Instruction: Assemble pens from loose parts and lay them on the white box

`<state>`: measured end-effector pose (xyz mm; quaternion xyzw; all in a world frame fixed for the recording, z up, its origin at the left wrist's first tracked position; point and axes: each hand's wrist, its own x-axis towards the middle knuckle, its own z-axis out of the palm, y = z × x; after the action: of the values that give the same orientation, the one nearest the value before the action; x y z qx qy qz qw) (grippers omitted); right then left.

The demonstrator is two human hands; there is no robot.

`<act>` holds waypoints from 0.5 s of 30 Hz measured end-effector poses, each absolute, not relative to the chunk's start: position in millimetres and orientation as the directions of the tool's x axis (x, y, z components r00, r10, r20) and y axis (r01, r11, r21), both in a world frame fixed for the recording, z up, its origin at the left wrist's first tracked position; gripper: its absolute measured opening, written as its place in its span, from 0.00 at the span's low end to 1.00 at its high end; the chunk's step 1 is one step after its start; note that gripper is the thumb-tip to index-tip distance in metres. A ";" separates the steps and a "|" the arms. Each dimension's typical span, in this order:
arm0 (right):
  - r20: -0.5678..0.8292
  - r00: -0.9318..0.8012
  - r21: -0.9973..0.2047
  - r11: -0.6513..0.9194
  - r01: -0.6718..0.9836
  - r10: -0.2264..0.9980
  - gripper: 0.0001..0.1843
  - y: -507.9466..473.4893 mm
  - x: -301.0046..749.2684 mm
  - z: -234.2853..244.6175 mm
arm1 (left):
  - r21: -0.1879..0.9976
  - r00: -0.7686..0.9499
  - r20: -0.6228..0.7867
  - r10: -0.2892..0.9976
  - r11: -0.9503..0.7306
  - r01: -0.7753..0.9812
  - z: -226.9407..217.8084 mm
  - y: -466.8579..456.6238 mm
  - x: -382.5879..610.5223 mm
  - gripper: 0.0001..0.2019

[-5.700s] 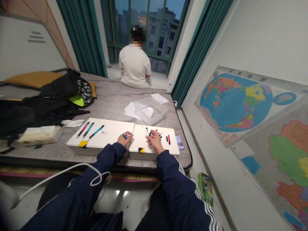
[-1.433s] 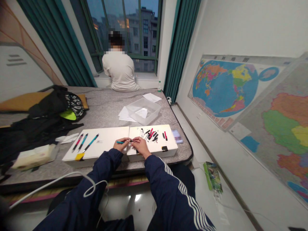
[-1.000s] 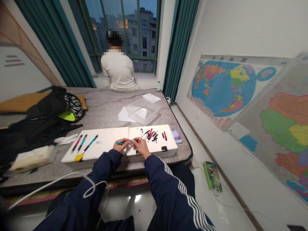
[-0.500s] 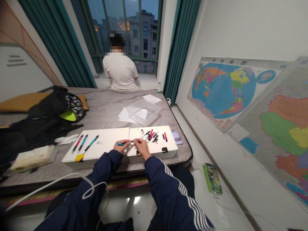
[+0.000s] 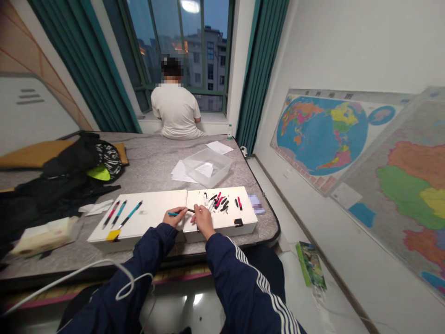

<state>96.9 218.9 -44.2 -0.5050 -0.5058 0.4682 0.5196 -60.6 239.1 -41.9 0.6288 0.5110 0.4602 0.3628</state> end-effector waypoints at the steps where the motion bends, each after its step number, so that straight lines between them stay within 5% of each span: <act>1: 0.062 0.052 -0.997 0.059 0.051 0.997 0.24 218.4 96.2 -44.2 | 0.926 0.051 0.209 0.977 -0.215 0.309 -41.1 238.8 -60.6 0.17; 5: 0.117 0.040 -0.992 0.115 0.043 0.992 0.16 217.1 96.2 -46.5 | 0.926 0.050 0.205 0.978 -0.210 0.312 -37.6 236.6 -60.1 0.18; 15: 0.073 0.022 -0.995 0.071 0.070 0.997 0.22 218.1 96.6 -45.8 | 0.930 0.067 0.175 0.982 -0.187 0.318 -33.2 234.2 -61.0 0.20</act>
<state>96.6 218.1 -45.8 -0.5048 -0.5285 0.4577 0.5063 -61.0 234.2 -33.2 0.6283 0.5172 0.4459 0.3727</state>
